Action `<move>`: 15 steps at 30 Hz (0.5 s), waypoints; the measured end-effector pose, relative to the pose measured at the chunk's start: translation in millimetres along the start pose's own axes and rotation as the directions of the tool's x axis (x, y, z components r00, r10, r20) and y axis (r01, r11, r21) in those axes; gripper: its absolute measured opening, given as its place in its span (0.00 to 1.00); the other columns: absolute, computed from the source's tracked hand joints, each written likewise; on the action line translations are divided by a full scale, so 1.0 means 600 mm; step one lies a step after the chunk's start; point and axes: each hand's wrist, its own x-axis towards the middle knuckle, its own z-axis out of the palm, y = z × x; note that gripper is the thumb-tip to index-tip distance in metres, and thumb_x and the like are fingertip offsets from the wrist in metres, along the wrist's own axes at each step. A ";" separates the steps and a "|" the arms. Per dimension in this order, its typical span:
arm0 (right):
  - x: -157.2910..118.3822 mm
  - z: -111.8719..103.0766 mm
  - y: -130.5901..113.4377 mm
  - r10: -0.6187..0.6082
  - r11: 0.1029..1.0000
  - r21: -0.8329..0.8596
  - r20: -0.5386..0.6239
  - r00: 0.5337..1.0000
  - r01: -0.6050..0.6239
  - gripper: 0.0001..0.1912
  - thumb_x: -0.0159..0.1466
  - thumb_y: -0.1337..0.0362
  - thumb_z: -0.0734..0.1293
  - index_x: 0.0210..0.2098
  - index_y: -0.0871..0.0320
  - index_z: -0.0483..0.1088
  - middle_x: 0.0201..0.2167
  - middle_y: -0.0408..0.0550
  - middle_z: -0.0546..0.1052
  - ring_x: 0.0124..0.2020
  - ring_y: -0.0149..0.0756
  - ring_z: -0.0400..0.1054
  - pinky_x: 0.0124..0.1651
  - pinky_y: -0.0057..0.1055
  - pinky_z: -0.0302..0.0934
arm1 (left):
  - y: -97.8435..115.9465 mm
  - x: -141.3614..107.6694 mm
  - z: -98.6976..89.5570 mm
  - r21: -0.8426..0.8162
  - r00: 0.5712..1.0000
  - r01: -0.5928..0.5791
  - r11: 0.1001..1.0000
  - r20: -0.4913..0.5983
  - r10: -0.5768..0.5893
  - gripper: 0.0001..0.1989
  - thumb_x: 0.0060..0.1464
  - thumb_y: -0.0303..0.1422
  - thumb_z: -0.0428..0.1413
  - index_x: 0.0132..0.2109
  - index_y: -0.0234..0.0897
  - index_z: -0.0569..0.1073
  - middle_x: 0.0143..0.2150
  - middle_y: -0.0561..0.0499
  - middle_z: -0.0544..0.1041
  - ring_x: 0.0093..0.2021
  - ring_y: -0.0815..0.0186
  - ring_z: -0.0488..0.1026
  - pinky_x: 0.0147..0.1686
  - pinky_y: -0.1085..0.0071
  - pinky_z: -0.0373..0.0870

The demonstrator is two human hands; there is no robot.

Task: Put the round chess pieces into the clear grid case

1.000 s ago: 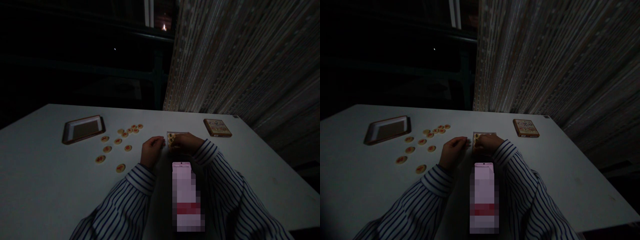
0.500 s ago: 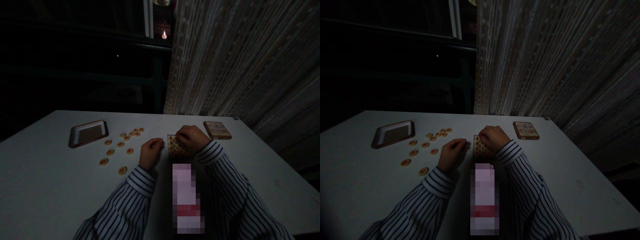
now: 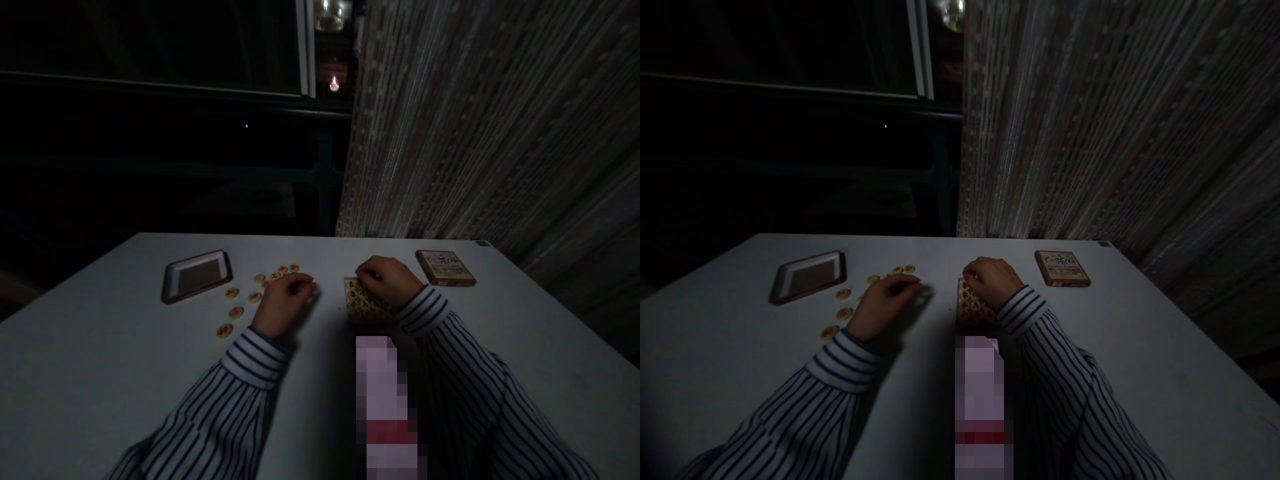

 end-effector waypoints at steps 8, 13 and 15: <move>0.080 0.023 -0.014 -0.054 0.998 0.022 0.125 0.991 0.052 0.14 0.59 0.64 0.57 0.40 0.57 0.71 0.40 0.47 0.74 0.43 0.35 0.66 0.46 0.28 0.55 | -0.039 0.058 -0.067 0.414 0.999 0.044 0.909 -0.030 -0.035 0.21 0.45 0.44 0.51 0.42 0.35 0.72 0.40 0.45 0.75 0.39 0.61 0.71 0.38 0.71 0.65; 0.138 0.058 -0.014 -0.051 0.998 0.051 0.198 0.979 0.042 0.16 0.58 0.65 0.56 0.43 0.57 0.70 0.43 0.48 0.73 0.45 0.35 0.65 0.49 0.27 0.54 | -0.062 0.091 -0.067 0.555 0.995 -0.054 0.830 0.100 -0.002 0.20 0.46 0.44 0.49 0.40 0.34 0.73 0.37 0.43 0.76 0.39 0.59 0.72 0.36 0.70 0.64; 0.157 0.075 -0.015 -0.057 0.997 0.065 0.220 0.974 0.044 0.17 0.58 0.66 0.56 0.43 0.57 0.69 0.44 0.48 0.73 0.46 0.35 0.64 0.50 0.28 0.53 | -0.068 0.102 -0.061 0.567 0.991 -0.081 0.819 0.135 0.004 0.19 0.45 0.44 0.49 0.37 0.36 0.74 0.36 0.43 0.76 0.39 0.59 0.71 0.37 0.70 0.63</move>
